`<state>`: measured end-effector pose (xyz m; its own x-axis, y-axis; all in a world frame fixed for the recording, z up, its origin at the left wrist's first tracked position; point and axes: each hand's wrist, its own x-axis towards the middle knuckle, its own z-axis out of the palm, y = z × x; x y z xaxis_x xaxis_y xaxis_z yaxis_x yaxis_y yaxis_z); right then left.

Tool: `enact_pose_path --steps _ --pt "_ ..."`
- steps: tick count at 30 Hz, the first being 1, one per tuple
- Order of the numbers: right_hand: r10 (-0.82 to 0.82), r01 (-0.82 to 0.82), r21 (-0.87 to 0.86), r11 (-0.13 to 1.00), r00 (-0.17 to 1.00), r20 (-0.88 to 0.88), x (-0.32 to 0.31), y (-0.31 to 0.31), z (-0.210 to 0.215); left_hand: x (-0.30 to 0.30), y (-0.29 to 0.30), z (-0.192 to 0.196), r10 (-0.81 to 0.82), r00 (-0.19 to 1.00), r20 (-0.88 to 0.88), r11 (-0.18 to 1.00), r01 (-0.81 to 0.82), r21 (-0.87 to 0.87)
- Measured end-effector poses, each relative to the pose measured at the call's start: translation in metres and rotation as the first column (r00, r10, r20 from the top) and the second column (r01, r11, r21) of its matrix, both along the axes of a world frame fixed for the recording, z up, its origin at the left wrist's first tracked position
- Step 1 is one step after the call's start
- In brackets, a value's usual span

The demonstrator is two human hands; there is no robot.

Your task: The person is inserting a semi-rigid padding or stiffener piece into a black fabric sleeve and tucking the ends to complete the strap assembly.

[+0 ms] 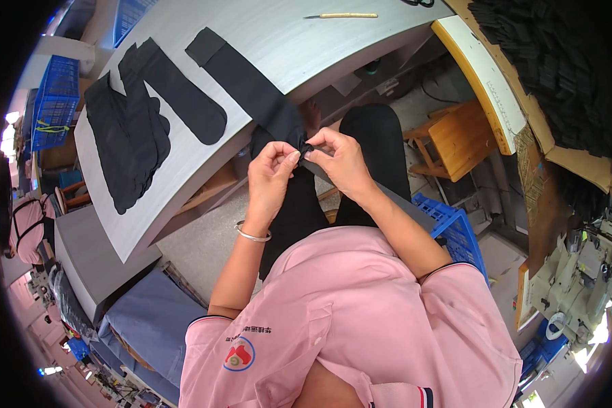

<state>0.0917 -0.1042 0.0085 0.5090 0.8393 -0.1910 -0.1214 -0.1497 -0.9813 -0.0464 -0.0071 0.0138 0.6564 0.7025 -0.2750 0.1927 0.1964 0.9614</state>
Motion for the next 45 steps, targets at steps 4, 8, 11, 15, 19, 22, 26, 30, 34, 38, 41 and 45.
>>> enact_pose_path --steps 4,8,11,15,19,22,26,30,34,38,41,45 --pt "-0.014 0.013 0.016 1.000 0.995 0.099 0.007 0.001 -0.007 0.011 -0.011 0.001 0.071 0.996 -0.048 0.985 -0.063 0.158" --pt "0.026 -0.037 0.077 0.996 0.990 0.140 0.012 0.004 -0.007 0.012 -0.007 0.008 0.078 0.997 -0.005 0.952 -0.073 0.296" --pt "0.001 -0.002 0.008 1.000 0.996 0.088 0.013 0.005 -0.002 0.007 0.003 0.006 0.049 0.994 0.098 0.995 -0.039 -0.097" --pt "0.008 -0.018 0.072 0.997 0.991 0.136 0.015 0.008 -0.006 0.013 0.011 0.005 0.036 0.995 0.095 0.988 -0.021 -0.155" --pt "-0.029 0.026 0.012 1.000 0.962 0.271 0.014 0.010 -0.003 0.017 0.014 0.005 -0.026 0.998 0.062 0.998 0.030 -0.057" --pt "-0.141 0.145 0.019 0.989 0.907 0.397 0.006 0.016 -0.001 0.027 -0.007 0.009 0.082 0.993 -0.081 0.815 -0.020 0.579" --pt "-0.195 0.209 0.014 0.978 0.884 0.424 0.008 0.022 -0.004 0.031 -0.014 0.001 0.113 0.993 -0.020 0.797 -0.079 0.599" --pt "-0.121 0.129 -0.041 0.991 0.981 0.154 0.022 0.024 -0.020 0.028 -0.007 -0.007 0.156 0.987 0.036 0.986 -0.158 0.057" --pt "-0.130 0.133 0.025 0.991 0.986 -0.103 0.026 0.027 -0.015 0.014 -0.010 -0.006 0.326 0.935 0.138 0.837 -0.218 -0.501" --pt "-0.119 0.124 0.016 0.992 0.979 -0.168 0.024 0.026 -0.005 0.024 -0.010 0.001 0.400 0.907 0.132 0.649 -0.179 -0.739" --pt "-0.129 0.129 -0.004 0.992 0.984 -0.123 0.020 0.023 -0.005 0.026 -0.007 -0.021 0.442 0.874 0.201 0.654 -0.160 -0.739" --pt "-0.278 0.277 -0.014 0.961 0.957 -0.084 0.005 0.021 -0.016 0.029 -0.033 -0.015 0.461 0.868 0.184 0.784 -0.301 -0.543"
